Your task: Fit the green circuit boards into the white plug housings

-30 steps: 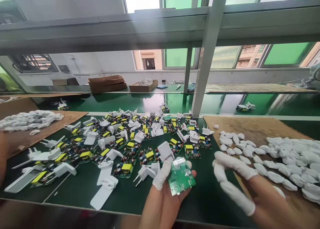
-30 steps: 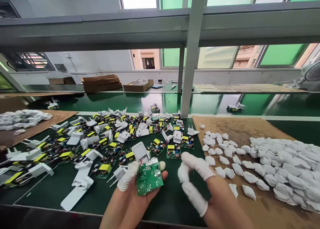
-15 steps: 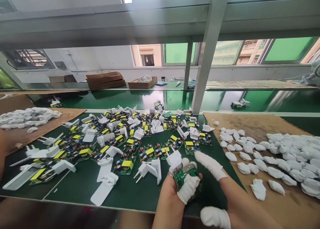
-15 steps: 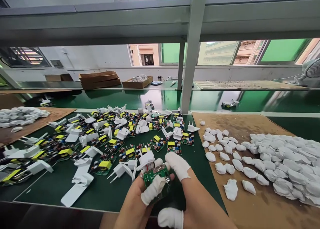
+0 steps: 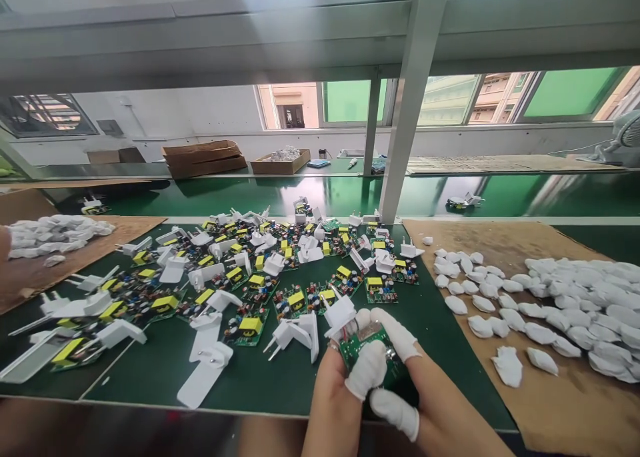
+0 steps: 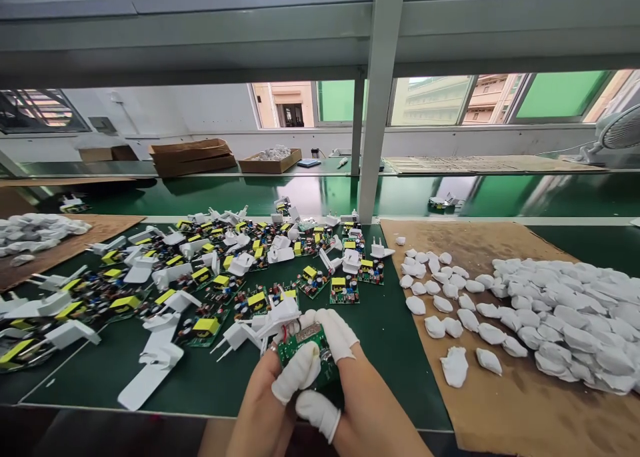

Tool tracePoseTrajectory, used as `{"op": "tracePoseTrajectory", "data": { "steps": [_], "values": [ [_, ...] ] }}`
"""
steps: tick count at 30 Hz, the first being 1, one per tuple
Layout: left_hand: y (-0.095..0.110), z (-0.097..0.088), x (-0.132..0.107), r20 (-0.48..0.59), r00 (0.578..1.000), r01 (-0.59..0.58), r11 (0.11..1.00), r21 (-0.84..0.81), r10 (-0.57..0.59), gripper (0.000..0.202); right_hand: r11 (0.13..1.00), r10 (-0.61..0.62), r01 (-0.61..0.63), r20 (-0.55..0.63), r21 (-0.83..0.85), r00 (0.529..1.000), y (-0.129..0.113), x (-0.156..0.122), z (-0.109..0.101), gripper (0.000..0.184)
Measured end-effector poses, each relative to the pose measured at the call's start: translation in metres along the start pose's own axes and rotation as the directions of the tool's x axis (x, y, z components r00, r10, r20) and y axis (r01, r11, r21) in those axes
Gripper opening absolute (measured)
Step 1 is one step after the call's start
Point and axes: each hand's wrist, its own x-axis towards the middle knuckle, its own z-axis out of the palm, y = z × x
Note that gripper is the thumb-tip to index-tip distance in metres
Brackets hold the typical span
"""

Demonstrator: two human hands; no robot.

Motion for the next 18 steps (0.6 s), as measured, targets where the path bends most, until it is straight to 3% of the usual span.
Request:
{"op": "tracePoseTrajectory", "data": {
  "steps": [3,7,10,13,18],
  "values": [
    [-0.002,0.000,0.001,-0.069,0.998,-0.003,1.000,-0.002,0.003,0.052,0.999,-0.016,0.016,0.028,-0.027,0.999,0.005,-0.002,0.004,0.063],
    [-0.003,-0.001,0.001,-0.095,0.993,-0.071,0.997,0.011,0.072,0.050,0.998,-0.049,0.048,-0.057,-0.028,0.997,0.002,-0.002,0.009,0.052],
    [-0.004,-0.003,0.000,-0.064,0.995,-0.083,0.996,-0.027,0.081,0.045,0.977,0.050,-0.052,0.014,0.206,0.999,-0.009,0.001,0.010,0.052],
    [-0.005,-0.005,-0.002,-0.078,0.984,-0.146,0.978,0.151,0.159,0.044,0.893,0.051,-0.083,0.083,0.443,0.995,-0.017,0.005,0.011,0.051],
    [-0.010,-0.010,-0.001,-0.046,0.949,-0.251,0.836,0.488,0.312,0.049,0.935,0.110,-0.104,0.000,0.339,0.994,-0.011,0.011,0.020,0.032]
  ]
}}
